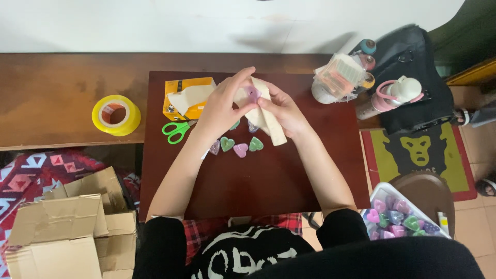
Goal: Wrapping small heart-shaped scented wax melts in individual tissue pieces and arranging them for storage.
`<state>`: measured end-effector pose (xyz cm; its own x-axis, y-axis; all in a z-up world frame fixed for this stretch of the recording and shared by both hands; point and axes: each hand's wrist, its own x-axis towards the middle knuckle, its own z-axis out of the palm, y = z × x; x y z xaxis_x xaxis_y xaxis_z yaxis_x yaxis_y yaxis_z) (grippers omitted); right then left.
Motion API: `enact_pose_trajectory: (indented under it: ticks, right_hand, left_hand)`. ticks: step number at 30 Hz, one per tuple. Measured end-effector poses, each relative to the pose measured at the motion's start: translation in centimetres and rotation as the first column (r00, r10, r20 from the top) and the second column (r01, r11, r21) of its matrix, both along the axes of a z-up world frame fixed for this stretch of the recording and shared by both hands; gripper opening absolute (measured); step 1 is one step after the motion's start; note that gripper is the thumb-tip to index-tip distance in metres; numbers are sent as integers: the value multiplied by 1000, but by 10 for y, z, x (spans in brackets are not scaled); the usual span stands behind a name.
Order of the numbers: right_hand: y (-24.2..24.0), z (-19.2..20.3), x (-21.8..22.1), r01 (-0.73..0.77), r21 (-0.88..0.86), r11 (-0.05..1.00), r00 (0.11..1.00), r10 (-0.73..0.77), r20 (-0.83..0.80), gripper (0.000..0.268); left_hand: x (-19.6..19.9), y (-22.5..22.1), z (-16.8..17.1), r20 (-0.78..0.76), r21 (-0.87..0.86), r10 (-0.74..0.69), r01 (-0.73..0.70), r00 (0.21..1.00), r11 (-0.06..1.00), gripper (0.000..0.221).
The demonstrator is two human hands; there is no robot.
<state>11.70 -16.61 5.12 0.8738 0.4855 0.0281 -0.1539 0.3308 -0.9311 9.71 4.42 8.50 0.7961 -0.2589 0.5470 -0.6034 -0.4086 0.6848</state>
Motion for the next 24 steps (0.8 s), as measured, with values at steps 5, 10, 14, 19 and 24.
enact_pose_trajectory:
  ticks: [5,10,14,19,24]
  right_hand:
    - [-11,-17,5,-16,213,977,975,62,-211,58]
    - [-10,-15,5,-3,253,967,957,76,-279,54]
    - [-7,-7,1,-17,239,971,979,65,-194,50]
    - [-4,-4,-2,7,266,964,984,41,-172,49]
    - [-7,0,-5,-46,293,955,989,84,-120,51]
  left_hand:
    - [1,-4,-2,67,70,-62,57,996,996,75]
    - [-3,-5,0,121,152,-27,8,992,988,68]
    - [-3,-3,-2,-43,-19,-109,108,993,994,76]
    - [-3,-5,-5,-19,14,-87,87,996,996,84]
    - [-3,-9,-16,16,2,-47,47,999,999,79]
